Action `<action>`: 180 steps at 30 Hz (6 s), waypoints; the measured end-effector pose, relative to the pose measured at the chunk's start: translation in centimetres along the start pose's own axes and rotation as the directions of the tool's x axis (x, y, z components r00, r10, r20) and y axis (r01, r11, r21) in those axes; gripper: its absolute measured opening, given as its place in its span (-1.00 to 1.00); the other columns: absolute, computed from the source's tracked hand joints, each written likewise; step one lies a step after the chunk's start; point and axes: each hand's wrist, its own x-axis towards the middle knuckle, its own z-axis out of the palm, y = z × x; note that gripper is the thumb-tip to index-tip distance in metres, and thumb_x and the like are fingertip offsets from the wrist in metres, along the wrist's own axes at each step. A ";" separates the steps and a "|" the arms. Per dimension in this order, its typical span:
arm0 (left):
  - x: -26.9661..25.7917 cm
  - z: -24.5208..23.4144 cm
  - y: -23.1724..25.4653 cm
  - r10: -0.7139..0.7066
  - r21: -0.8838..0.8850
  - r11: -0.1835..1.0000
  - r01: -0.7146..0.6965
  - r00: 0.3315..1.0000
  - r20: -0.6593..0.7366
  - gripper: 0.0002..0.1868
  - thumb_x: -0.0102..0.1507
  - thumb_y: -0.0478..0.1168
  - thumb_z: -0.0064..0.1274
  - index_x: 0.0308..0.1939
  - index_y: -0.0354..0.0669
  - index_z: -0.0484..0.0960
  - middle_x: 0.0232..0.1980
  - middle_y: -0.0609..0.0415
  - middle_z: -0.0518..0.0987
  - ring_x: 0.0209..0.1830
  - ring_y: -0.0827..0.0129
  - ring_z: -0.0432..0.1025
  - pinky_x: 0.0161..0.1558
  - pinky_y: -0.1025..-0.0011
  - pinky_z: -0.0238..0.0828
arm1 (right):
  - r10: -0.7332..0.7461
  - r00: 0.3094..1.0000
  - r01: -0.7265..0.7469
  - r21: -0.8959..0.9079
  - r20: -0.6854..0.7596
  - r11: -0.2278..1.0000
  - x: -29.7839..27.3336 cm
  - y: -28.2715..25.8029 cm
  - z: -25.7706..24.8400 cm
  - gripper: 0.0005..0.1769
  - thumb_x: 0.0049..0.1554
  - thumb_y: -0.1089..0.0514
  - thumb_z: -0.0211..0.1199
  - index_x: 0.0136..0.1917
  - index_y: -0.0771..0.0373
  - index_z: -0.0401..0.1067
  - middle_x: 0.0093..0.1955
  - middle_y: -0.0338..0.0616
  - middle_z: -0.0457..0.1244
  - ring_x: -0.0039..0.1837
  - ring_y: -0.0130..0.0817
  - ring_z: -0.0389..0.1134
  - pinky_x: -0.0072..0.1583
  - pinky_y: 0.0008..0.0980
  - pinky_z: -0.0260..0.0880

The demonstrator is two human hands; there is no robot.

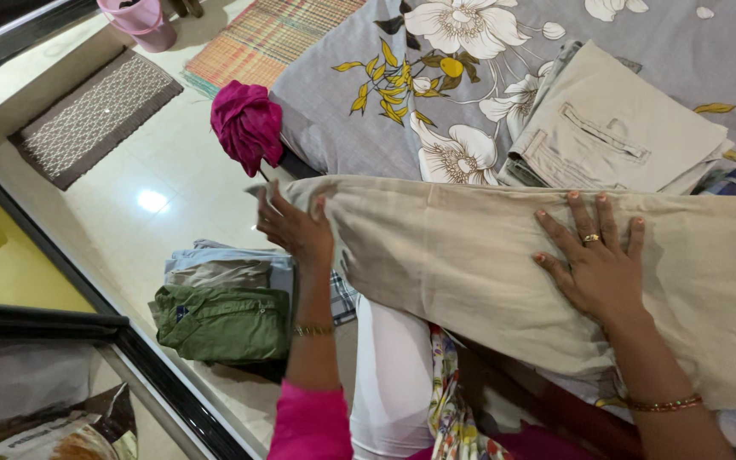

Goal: The person folds several pairs of trousers on a bed, smoothing and aligning them before stacking. They handle beige and black trousers, folding each into a compact rectangle and placing them in a neat pile.

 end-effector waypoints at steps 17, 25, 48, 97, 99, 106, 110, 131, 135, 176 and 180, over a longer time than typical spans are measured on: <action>-4.8 3.6 3.1 0.016 -0.496 0.863 0.097 0.976 0.218 -0.06 0.42 0.29 -0.18 0.69 -0.07 -0.16 0.76 -0.15 -0.25 0.77 -0.13 -0.33 0.66 -0.04 -0.37 | -0.021 0.998 0.022 0.012 -0.054 1.000 -0.1 -0.7 -0.4 -0.29 0.17 -0.47 -0.17 0.58 -0.51 -0.01 0.75 -0.31 -0.25 0.73 -0.10 -0.33 0.54 0.44 -0.50; 0.7 9.4 -4.2 -0.093 -0.677 0.674 0.298 0.942 0.322 -0.20 0.48 0.23 -0.29 0.67 -0.01 -0.13 0.71 -0.18 -0.09 0.70 -0.10 -0.17 0.59 0.05 -0.21 | -0.036 0.996 0.039 0.027 -0.085 0.999 -0.1 -0.9 -0.5 -0.28 0.17 -0.46 -0.17 0.58 -0.51 -0.02 0.76 -0.33 -0.25 0.75 -0.12 -0.32 0.55 0.49 -0.50; -5.4 6.3 -14.7 -0.364 -0.590 -0.541 0.599 0.465 0.807 -0.41 0.17 -0.13 0.24 0.24 -0.29 0.53 0.24 -0.11 0.57 0.24 0.01 0.45 0.31 0.03 0.38 | -0.052 0.994 0.053 0.013 -0.095 0.998 -0.1 -0.6 -0.6 -0.29 0.17 -0.47 -0.17 0.57 -0.51 0.00 0.77 -0.37 -0.23 0.77 -0.11 -0.32 0.57 0.50 -0.49; -19.9 -10.4 17.4 0.854 -0.670 0.479 -0.567 0.126 0.505 -0.29 0.29 -0.01 0.12 0.49 0.20 0.21 0.64 0.13 0.07 0.66 0.09 -0.13 0.46 -0.44 -0.40 | 0.663 0.747 -0.008 0.997 -0.047 0.080 -12.0 1.0 -9.0 0.12 -0.10 0.28 0.36 0.64 0.21 -0.07 0.58 -0.08 0.00 0.50 -0.15 0.15 0.37 -0.17 0.27; -19.6 -10.2 14.9 0.873 -0.628 0.470 -0.620 0.224 0.433 -0.30 0.23 -0.11 0.16 0.46 0.09 0.31 0.60 0.11 0.17 0.63 0.11 -0.04 0.46 -0.40 -0.36 | 0.680 0.708 -0.138 0.908 -0.190 0.396 -11.6 2.0 -9.7 0.00 -0.15 0.45 0.34 0.53 0.23 0.11 0.47 -0.13 0.09 0.40 -0.27 0.22 0.31 -0.31 0.32; -15.8 -9.3 5.3 0.625 -0.214 0.753 -0.622 0.778 -0.062 -0.72 0.26 -0.36 0.23 0.03 0.00 0.72 0.02 0.00 0.60 0.01 0.09 0.47 0.03 0.00 0.35 | 0.717 0.640 -0.258 0.802 -0.277 0.539 -11.6 7.9 -14.8 -0.52 -0.04 0.51 0.32 0.17 0.30 0.58 0.12 -0.25 0.39 0.12 -0.52 0.37 0.20 -0.54 0.38; -16.3 -9.5 5.3 0.601 -0.481 0.719 -0.501 0.796 0.069 -0.62 0.12 -0.57 0.05 -0.06 -0.16 0.73 -0.17 -0.03 0.52 -0.22 0.14 0.47 -0.22 0.18 0.47 | 0.660 0.712 -0.293 0.754 -0.239 0.588 -10.9 11.9 -15.0 -0.50 -0.01 0.54 0.32 0.20 0.33 0.58 0.12 -0.21 0.41 0.07 -0.53 0.34 0.13 -0.54 0.33; -17.5 -11.0 7.2 0.765 -0.731 0.447 -0.515 0.644 0.014 -0.67 -0.05 -0.59 0.20 -0.21 -0.35 0.68 -0.17 -0.05 0.54 -0.21 0.08 0.48 -0.28 0.23 0.50 | 0.606 0.780 -0.615 -0.009 -0.156 0.789 -7.4 14.0 -8.1 -0.38 0.09 0.00 0.41 0.41 0.05 0.45 0.55 0.24 0.11 0.51 0.36 0.02 0.26 0.48 0.01; -17.8 -10.8 7.1 0.769 -0.717 0.442 -0.539 0.639 -0.007 -0.68 -0.04 -0.56 0.23 -0.20 -0.37 0.68 -0.16 -0.07 0.53 -0.20 0.05 0.48 -0.29 0.23 0.48 | 0.201 0.930 -0.200 0.036 -0.309 0.979 -3.5 11.5 -6.7 -0.70 0.20 0.08 0.34 0.21 0.02 0.50 0.41 -0.08 0.25 0.49 0.03 0.18 0.49 0.10 0.15; -11.2 -2.3 20.7 0.621 -0.191 0.717 -0.671 0.489 0.613 -0.19 0.27 0.48 -0.40 0.55 0.37 0.10 0.66 0.20 -0.03 0.66 0.07 -0.31 0.40 -0.40 -0.57 | 0.664 0.747 -0.654 -0.146 0.034 0.743 -7.4 15.5 -8.1 -0.09 0.06 -0.63 -0.11 0.61 -0.45 -0.07 0.74 -0.35 -0.33 0.71 -0.01 -0.39 0.40 0.62 -0.37; -10.7 -2.6 19.3 0.657 -0.223 0.726 -0.650 0.561 0.504 -0.25 0.34 0.37 -0.32 0.55 0.24 0.20 0.66 0.19 0.07 0.68 -0.02 -0.27 0.45 -0.42 -0.53 | 0.670 0.740 -0.671 -0.006 -0.051 0.741 -8.8 17.9 -8.4 -0.08 0.13 -0.61 -0.13 0.66 -0.37 -0.09 0.77 -0.29 -0.33 0.73 0.03 -0.38 0.46 0.62 -0.31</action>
